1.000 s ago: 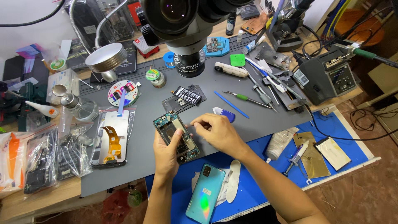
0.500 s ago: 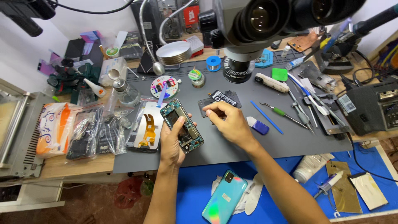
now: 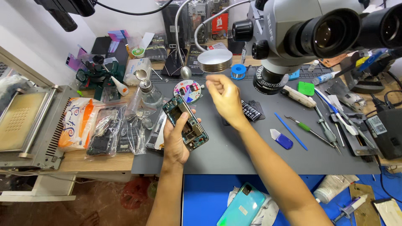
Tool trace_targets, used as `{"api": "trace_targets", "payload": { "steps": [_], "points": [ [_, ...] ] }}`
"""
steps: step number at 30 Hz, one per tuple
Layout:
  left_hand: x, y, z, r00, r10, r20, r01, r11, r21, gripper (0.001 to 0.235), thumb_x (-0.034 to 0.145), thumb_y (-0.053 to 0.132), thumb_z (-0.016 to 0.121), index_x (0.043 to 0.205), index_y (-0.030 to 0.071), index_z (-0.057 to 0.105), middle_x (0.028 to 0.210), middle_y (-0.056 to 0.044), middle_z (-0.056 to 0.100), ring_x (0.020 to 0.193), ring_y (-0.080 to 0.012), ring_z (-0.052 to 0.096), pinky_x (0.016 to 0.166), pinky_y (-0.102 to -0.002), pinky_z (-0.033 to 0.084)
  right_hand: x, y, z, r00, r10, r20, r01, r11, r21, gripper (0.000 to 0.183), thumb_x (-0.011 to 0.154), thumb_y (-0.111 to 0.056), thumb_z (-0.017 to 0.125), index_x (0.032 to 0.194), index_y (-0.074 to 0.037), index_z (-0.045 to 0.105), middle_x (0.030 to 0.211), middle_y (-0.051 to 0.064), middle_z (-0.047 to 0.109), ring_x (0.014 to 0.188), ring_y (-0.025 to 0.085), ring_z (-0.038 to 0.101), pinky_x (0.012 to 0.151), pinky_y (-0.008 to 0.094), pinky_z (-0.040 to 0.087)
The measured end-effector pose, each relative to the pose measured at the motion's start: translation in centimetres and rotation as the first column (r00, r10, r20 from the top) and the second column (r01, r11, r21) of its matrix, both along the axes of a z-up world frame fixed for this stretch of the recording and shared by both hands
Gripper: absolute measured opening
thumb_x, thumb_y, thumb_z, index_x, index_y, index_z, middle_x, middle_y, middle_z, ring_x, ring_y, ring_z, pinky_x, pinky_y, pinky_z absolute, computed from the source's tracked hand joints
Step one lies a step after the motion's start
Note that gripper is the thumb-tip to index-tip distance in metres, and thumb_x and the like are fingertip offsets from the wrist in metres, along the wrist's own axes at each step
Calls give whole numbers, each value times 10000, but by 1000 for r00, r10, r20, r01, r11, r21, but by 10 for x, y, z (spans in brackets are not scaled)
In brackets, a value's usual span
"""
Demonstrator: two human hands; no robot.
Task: The person works on a disassembled smartphone motherboard under a microscope, using a green-handled tool to pry and separate components. They manipulate the circuit board, remove a small part, and inspect the device with a handheld light.
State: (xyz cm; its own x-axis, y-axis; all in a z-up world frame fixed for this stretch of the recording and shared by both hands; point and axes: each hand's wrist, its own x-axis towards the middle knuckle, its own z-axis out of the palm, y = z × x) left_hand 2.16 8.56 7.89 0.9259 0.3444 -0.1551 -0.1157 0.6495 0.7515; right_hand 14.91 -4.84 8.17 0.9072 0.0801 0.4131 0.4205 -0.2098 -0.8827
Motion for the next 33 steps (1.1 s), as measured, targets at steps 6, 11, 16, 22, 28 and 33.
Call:
{"api": "trace_targets", "payload": {
  "steps": [6, 11, 16, 22, 28, 33],
  "points": [
    [50, 20, 19, 991, 18, 134, -8, 997, -78, 290, 920, 146, 780, 1155, 36, 651, 1058, -189, 763, 841, -301, 773, 734, -419, 664, 83, 35, 15, 966, -150, 208, 143, 988, 49, 430, 931, 0, 768, 1339, -27, 636, 1162, 219, 699, 1121, 349, 684, 976, 444, 564],
    [84, 23, 18, 987, -42, 153, 63, 989, -132, 298, 917, 163, 789, 1140, 26, 647, 1085, -229, 764, 856, -338, 780, 711, -453, 663, 148, 52, 13, 985, -158, 76, 154, 986, 57, 391, 983, -149, 800, 1329, -55, 645, 1158, 164, 733, 1103, 284, 703, 912, 363, 608],
    [110, 18, 24, 973, -160, 167, 181, 975, -125, 306, 912, 186, 800, 1139, 37, 659, 1106, -260, 760, 871, -372, 786, 692, -482, 663, 191, 38, -5, 985, -167, -44, 169, 985, 35, 249, 958, -356, 840, 1125, -179, 790, 854, 16, 803, 771, 103, 752, 642, 278, 616],
    [153, 12, 41, 962, -171, 214, 194, 977, -91, 285, 921, 147, 799, 1136, 36, 649, 1039, -230, 772, 851, -338, 784, 714, -491, 655, 146, 35, 19, 976, 6, -219, 20, 993, 117, 301, 908, -393, 862, 1125, -190, 813, 866, 84, 807, 719, 145, 778, 595, 275, 639],
    [154, 34, 41, 972, -89, 220, 109, 991, -81, 281, 907, 162, 820, 1124, 80, 661, 1027, -228, 780, 852, -337, 793, 717, -482, 664, 143, 35, 9, 903, 253, -348, -47, 862, 504, 407, 943, -215, 826, 1271, 4, 723, 968, 132, 783, 782, 150, 781, 729, 258, 699],
    [176, 42, 15, 971, -1, 238, 11, 999, -40, 285, 908, 146, 842, 1119, 64, 670, 1027, -209, 777, 871, -292, 786, 738, -463, 668, 149, 41, -16, 775, 569, -274, -193, 627, 755, 348, 933, -29, 788, 1239, 57, 645, 986, 209, 776, 822, 234, 809, 747, 303, 698]
  ]
}}
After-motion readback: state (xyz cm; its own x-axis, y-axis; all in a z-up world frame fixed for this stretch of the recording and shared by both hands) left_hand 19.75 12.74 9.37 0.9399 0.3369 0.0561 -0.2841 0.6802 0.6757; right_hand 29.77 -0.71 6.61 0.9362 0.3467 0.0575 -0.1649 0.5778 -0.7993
